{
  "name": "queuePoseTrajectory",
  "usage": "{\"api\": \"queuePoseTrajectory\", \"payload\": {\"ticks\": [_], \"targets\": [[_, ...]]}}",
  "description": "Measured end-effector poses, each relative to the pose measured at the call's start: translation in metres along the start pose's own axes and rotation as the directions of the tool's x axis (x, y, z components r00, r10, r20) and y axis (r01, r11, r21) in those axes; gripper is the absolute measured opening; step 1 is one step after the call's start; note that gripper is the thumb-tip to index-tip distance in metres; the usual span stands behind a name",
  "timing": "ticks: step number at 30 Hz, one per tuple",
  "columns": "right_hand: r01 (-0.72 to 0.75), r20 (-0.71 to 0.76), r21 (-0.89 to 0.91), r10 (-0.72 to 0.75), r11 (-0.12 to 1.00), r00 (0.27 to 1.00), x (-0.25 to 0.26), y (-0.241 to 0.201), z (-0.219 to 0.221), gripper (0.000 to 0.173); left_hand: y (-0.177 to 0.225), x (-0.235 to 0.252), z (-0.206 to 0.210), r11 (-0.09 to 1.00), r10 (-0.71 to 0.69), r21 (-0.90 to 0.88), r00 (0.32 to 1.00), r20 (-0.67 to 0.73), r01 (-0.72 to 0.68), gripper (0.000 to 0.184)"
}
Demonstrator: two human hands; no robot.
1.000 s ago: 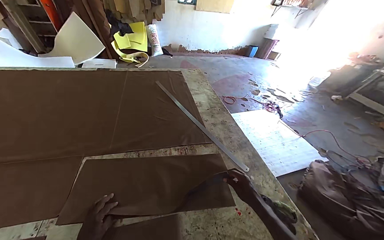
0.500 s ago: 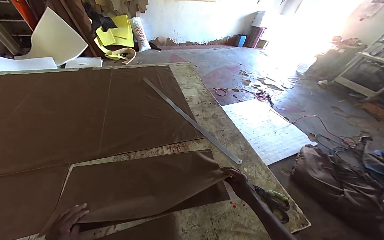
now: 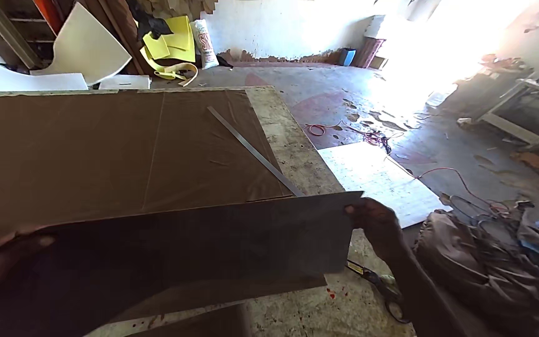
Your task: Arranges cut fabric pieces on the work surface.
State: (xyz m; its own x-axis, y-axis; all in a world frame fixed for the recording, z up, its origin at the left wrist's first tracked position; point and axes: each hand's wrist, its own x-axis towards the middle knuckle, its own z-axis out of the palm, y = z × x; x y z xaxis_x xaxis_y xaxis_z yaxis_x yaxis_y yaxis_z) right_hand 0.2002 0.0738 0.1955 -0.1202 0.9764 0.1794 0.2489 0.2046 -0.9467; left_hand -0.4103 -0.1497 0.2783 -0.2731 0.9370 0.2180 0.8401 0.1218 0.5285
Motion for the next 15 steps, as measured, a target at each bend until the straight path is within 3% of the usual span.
{"api": "queuePoseTrajectory", "payload": {"ticks": [2,4,8,12,15], "targets": [[-0.154,-0.021,-0.1,0.153,0.983,0.988,0.013,0.02,0.019,0.013,-0.029,0.027,0.017,0.999,-0.023,0.028,0.995,0.101,0.02,0.018],[-0.253,-0.031,-0.282,0.255,0.925,0.967,0.027,0.057,0.04,0.017,-0.083,0.057,0.055,0.998,-0.021,0.056,0.981,0.193,0.01,0.015],[-0.301,0.0,-0.604,0.378,0.738,0.926,0.046,0.129,0.075,0.026,-0.133,0.087,0.133,0.98,-0.169,0.16,0.905,0.391,0.114,0.025],[-0.283,0.04,-0.751,0.468,0.597,0.883,0.048,0.158,0.091,0.033,-0.189,0.079,0.175,0.947,-0.266,0.272,0.89,0.371,0.17,0.045],[-0.266,0.067,-0.759,0.477,0.595,0.876,0.044,0.157,0.087,0.044,-0.208,0.06,0.165,0.931,-0.335,0.247,0.899,0.281,0.27,0.049]]}}
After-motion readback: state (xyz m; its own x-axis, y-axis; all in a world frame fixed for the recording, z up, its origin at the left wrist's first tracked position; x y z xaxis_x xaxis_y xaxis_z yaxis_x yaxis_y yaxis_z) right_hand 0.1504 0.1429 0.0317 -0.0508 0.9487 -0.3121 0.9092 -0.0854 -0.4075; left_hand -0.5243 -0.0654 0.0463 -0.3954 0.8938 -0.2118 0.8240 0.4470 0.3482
